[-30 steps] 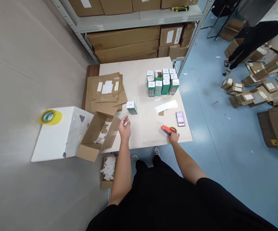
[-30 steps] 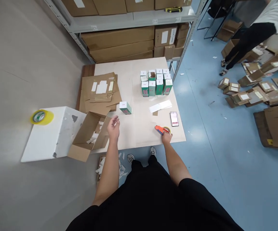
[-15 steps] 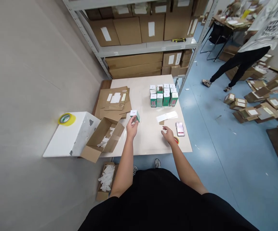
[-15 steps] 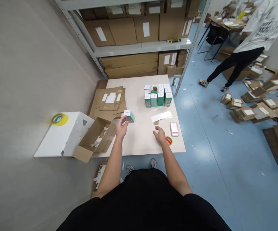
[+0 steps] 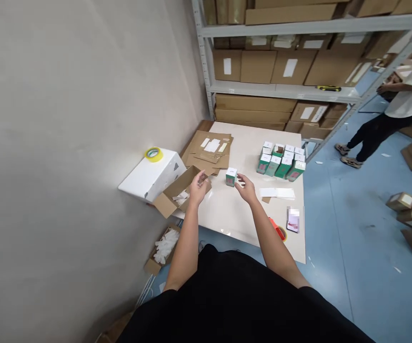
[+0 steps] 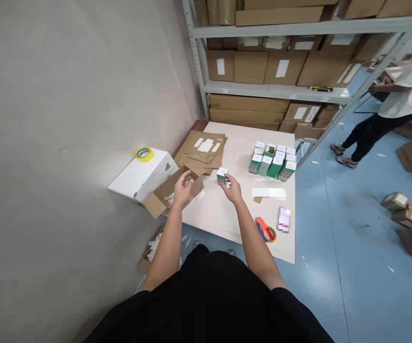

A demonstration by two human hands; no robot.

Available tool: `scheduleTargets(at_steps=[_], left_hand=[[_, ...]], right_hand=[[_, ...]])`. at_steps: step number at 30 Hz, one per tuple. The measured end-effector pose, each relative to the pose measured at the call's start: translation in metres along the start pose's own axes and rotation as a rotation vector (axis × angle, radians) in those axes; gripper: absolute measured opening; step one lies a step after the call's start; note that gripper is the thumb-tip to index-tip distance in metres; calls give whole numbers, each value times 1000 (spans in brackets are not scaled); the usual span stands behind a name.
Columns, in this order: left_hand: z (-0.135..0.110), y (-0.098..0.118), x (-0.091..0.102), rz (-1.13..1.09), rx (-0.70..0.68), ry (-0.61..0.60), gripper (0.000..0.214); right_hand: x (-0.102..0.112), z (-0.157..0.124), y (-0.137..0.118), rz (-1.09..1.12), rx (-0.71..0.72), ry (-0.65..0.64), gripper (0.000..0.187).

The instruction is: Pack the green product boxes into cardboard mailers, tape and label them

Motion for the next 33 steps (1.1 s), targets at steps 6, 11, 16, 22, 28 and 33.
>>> scheduleTargets(at_steps=[6, 11, 16, 22, 28, 33], left_hand=[[4, -19, 62, 31, 41, 96, 45], [31, -52, 89, 47, 100, 96, 44], [72, -98, 84, -19, 141, 48, 44], [134, -164, 66, -112, 199, -52, 46], [221, -251, 43, -164, 251, -152, 53], [286, -331, 9, -177, 292, -223, 54]], right_hand=[[-57, 29, -25, -15, 25, -63, 56], [-91, 58, -43, -26, 5, -87, 59], [-117, 94, -54, -100, -15, -65, 63], [-151, 158, -52, -156, -82, -12, 67], [-196, 251, -38, -247, -161, -2, 68], [-232, 337, -7, -318, -122, -14, 68]])
Point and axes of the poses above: each hand's wrist, its own z-axis towards the middle knuckle, its own x-axis out of the back of the hand, y = z × x, the point moved 2 cm from there along z, towards the middle knuckle, and after that the axes turned 15 degrees about -x, right-handed, at the moved point
